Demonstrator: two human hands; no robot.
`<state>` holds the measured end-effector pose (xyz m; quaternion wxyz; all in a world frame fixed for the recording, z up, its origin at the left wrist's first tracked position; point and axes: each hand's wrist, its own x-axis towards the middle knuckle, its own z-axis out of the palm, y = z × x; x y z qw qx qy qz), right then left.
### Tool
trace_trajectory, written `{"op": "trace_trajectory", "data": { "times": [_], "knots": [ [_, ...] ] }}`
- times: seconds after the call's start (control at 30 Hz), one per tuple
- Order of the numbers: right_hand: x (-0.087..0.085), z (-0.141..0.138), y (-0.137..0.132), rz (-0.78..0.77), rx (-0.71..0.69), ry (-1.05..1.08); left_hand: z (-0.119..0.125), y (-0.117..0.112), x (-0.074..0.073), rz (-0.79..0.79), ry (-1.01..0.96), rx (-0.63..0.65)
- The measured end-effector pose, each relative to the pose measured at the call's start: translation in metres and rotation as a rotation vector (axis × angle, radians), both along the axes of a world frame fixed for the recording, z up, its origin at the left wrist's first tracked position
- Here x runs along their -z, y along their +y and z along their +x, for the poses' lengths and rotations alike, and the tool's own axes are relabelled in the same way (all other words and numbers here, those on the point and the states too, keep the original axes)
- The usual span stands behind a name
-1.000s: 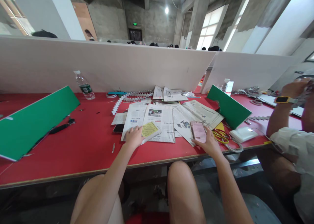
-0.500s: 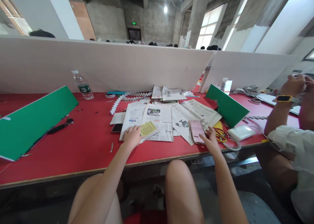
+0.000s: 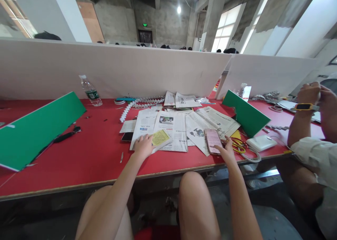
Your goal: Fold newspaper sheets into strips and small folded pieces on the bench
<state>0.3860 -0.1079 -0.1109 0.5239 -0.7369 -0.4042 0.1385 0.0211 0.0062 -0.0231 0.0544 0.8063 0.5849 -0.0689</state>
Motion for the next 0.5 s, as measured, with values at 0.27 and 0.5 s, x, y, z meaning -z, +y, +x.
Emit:
{"op": "trace_trajectory", "data": {
  "times": [0.27, 0.5],
  "knots": [
    [-0.0007, 0.0028, 0.0019, -0.014, 0.001, 0.142, 0.0002, 0.0003, 0.0005, -0.004, -0.009, -0.008],
    [-0.0021, 0.0013, 0.0026, -0.055, 0.046, 0.022, -0.0002, 0.0001, 0.0008, 0.0, -0.013, 0.0]
  ]
}}
